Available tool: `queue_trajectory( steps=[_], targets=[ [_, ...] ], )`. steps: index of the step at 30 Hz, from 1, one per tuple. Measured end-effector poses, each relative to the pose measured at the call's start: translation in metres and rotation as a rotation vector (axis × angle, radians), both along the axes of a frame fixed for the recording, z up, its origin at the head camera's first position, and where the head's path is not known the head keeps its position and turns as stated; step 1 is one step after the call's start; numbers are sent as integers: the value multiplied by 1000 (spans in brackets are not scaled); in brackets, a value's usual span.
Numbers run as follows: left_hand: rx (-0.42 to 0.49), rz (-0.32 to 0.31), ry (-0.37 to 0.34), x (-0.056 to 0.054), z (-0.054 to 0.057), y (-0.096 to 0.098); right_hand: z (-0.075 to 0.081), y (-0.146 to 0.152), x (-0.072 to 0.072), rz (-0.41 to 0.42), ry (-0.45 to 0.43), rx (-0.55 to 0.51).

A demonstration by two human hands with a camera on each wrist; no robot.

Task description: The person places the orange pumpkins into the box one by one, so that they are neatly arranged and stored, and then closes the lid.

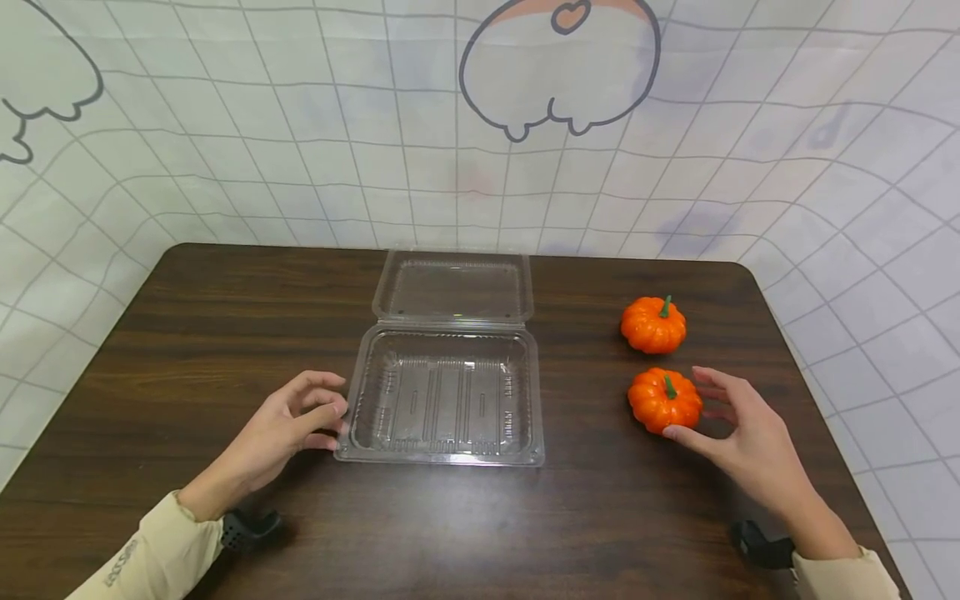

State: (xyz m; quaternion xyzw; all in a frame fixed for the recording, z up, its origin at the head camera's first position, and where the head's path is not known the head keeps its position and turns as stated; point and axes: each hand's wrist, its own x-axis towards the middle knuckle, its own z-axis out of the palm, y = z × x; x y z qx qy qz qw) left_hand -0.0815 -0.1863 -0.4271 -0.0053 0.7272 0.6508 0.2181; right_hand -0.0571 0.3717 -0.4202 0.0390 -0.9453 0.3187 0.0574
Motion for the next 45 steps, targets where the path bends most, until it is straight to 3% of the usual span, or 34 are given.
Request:
queue_trajectory(
  steps=[16,29,36,45],
  targets=[
    [203,-32,-85,3,-9,3,1,-4,2,9,-21,3],
    [271,-36,-111,3,-11,4,7,-6,-1,27,-2,11],
    [289,-24,-117,2,-13,4,20,-13,-3,51,27,-41],
    [325,-30,-123,2,-14,3,50,-32,-10,97,49,-88]
  ],
)
